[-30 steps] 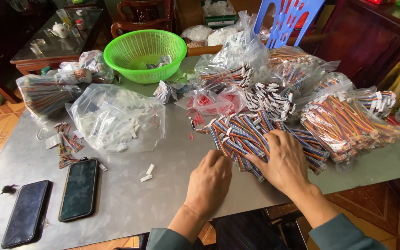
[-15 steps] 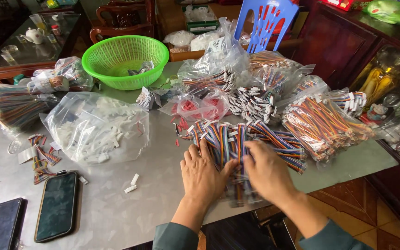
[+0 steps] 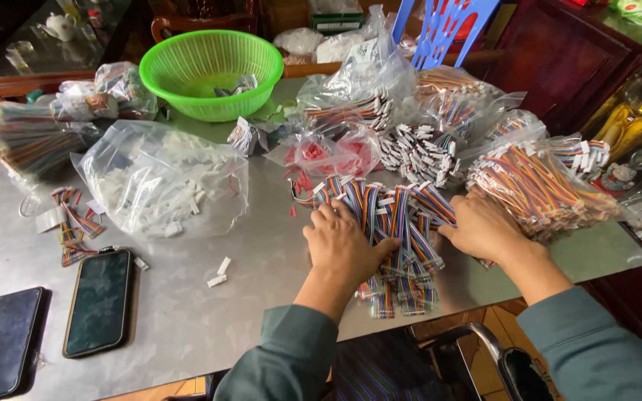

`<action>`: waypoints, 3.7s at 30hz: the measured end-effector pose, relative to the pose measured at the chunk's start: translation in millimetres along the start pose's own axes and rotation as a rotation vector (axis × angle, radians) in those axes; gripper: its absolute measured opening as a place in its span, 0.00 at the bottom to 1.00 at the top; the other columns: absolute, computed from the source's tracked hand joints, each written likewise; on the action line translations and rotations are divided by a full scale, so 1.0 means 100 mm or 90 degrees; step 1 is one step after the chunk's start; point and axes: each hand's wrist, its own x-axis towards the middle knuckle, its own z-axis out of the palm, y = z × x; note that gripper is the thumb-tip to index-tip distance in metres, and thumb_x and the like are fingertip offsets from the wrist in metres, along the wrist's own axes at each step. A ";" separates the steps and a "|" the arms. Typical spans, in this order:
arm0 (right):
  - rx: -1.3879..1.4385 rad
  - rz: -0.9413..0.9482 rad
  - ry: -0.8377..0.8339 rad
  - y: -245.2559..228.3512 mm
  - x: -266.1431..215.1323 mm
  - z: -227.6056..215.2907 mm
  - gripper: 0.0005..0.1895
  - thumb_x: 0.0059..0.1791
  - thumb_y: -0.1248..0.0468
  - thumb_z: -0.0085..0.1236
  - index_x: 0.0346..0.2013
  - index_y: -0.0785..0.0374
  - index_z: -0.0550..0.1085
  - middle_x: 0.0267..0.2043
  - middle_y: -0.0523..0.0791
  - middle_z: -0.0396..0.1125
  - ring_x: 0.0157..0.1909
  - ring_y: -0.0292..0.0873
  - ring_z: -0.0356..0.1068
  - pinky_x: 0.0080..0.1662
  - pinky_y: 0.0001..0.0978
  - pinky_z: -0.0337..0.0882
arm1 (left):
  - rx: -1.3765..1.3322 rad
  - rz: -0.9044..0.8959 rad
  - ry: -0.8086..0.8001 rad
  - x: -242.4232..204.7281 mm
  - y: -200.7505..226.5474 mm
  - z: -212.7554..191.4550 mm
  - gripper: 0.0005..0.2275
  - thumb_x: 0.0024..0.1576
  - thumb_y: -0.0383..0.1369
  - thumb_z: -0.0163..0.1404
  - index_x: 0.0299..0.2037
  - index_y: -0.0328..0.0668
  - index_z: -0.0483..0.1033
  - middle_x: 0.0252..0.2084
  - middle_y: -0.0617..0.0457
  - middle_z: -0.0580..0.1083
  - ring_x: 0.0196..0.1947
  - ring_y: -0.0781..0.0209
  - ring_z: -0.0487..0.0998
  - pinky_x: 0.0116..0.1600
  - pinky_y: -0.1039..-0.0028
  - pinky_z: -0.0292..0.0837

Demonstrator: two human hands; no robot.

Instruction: The person sorts and organizes bundles of colorful ribbon cables and plastic connectors on a metal table, eventually gathering bundles and securing one with a red rubber band.

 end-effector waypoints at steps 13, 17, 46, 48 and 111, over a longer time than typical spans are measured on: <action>0.558 0.119 -0.031 -0.21 -0.36 0.06 0.33 0.47 0.55 0.67 0.57 0.79 0.72 0.53 0.61 0.74 0.57 0.56 0.73 0.45 0.47 0.76 | -0.147 -0.013 -0.019 0.19 0.05 0.32 0.48 0.48 0.53 0.56 0.68 0.18 0.51 0.54 0.34 0.67 0.57 0.34 0.69 0.55 0.52 0.69; 0.883 0.158 -0.055 -0.27 -0.39 0.15 0.27 0.46 0.60 0.69 0.49 0.82 0.74 0.33 0.46 0.68 0.30 0.40 0.70 0.34 0.31 0.73 | -0.309 -0.030 -0.037 0.20 0.00 0.44 0.47 0.45 0.51 0.60 0.66 0.21 0.53 0.56 0.32 0.67 0.60 0.30 0.69 0.60 0.49 0.68; 1.137 0.199 -0.119 -1.12 -0.47 0.04 0.19 0.44 0.65 0.71 0.42 0.78 0.76 0.40 0.62 0.74 0.41 0.57 0.78 0.46 0.60 0.76 | -0.700 -0.006 -0.201 0.09 0.12 0.03 0.44 0.36 0.51 0.65 0.61 0.30 0.66 0.60 0.34 0.72 0.65 0.34 0.70 0.65 0.48 0.68; 1.077 0.262 -0.132 -1.23 -0.59 -0.05 0.29 0.42 0.59 0.73 0.51 0.74 0.74 0.51 0.63 0.73 0.60 0.56 0.71 0.65 0.60 0.60 | -0.720 -0.050 -0.198 0.10 0.10 0.15 0.43 0.32 0.47 0.69 0.58 0.32 0.67 0.54 0.37 0.75 0.60 0.38 0.75 0.61 0.51 0.71; 0.701 -0.407 -0.036 -0.89 -0.67 -0.76 0.43 0.49 0.34 0.46 0.63 0.67 0.69 0.68 0.58 0.63 0.71 0.57 0.58 0.70 0.57 0.51 | -0.852 -0.045 0.266 0.19 -0.18 0.56 0.17 0.40 0.32 0.63 0.37 0.32 0.78 0.34 0.37 0.80 0.45 0.34 0.83 0.47 0.53 0.77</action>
